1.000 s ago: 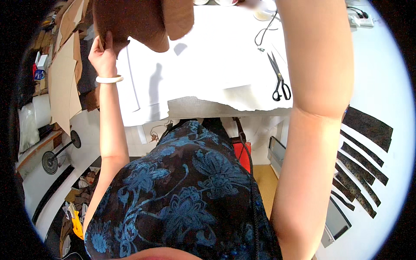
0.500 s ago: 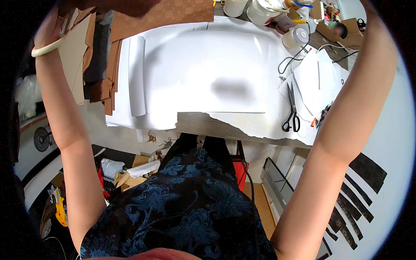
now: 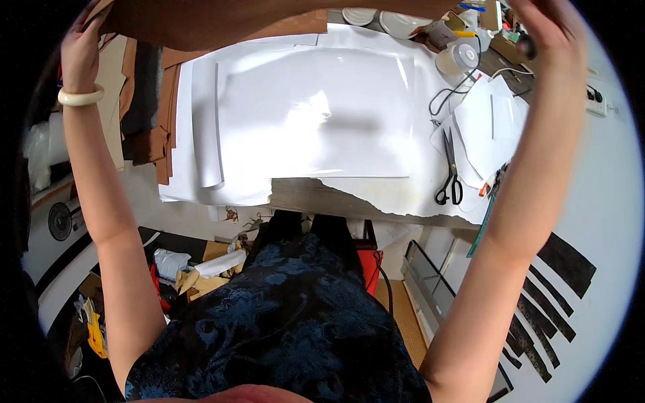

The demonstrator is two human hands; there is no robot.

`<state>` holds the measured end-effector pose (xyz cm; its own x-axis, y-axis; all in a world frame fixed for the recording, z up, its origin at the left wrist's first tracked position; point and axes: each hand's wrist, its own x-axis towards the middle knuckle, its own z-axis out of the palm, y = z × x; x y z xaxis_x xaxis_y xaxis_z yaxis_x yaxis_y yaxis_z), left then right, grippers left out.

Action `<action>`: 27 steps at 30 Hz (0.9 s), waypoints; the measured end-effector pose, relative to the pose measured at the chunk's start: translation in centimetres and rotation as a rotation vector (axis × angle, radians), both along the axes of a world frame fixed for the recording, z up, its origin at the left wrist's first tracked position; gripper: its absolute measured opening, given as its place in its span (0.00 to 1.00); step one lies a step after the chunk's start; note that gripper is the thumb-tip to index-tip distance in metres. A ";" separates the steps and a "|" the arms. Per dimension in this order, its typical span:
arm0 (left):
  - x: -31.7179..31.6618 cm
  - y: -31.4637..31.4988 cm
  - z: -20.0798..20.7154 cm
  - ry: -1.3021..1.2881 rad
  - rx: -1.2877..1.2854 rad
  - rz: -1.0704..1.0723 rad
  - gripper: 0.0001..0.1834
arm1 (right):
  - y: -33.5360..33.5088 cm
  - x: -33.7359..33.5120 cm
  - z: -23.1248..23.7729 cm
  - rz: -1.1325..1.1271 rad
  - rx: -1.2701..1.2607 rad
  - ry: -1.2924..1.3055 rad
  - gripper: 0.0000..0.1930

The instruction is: The person cuts a large sheet of brown patterned fabric using scissors, then irons the cut piece on a white surface. They handle a roll of white paper and various cardboard pieces, stacking them on the table. The person continues to cut and iron the fabric, organizing the materials on the workspace.

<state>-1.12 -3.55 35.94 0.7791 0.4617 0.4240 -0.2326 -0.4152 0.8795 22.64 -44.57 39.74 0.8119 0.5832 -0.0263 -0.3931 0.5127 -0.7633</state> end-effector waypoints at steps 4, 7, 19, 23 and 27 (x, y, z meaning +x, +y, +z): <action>3.1 3.6 -2.5 0.227 0.014 0.067 0.07 | -0.4 7.6 -5.2 -0.013 -0.108 0.170 0.06; 3.8 5.4 -2.0 0.186 0.064 -0.057 0.09 | 0.8 8.2 -5.9 -0.024 -0.152 0.199 0.05; -12.3 -6.9 -10.9 0.233 0.218 -0.146 0.22 | -12.4 -8.0 -18.0 -0.028 -0.480 0.145 0.08; -15.1 -10.2 -19.5 0.309 0.446 -0.123 0.24 | -14.5 -11.9 -26.0 -0.051 -0.602 0.245 0.10; -18.6 -11.9 -28.5 0.517 0.446 -0.158 0.27 | -15.4 -15.0 -33.1 -0.077 -0.915 0.364 0.09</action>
<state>-19.75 -15.42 7.49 0.9754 0.1945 0.1040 0.0821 -0.7577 0.6474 7.64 -59.94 6.63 0.6994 0.1596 -0.6967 -0.6730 -0.1812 -0.7171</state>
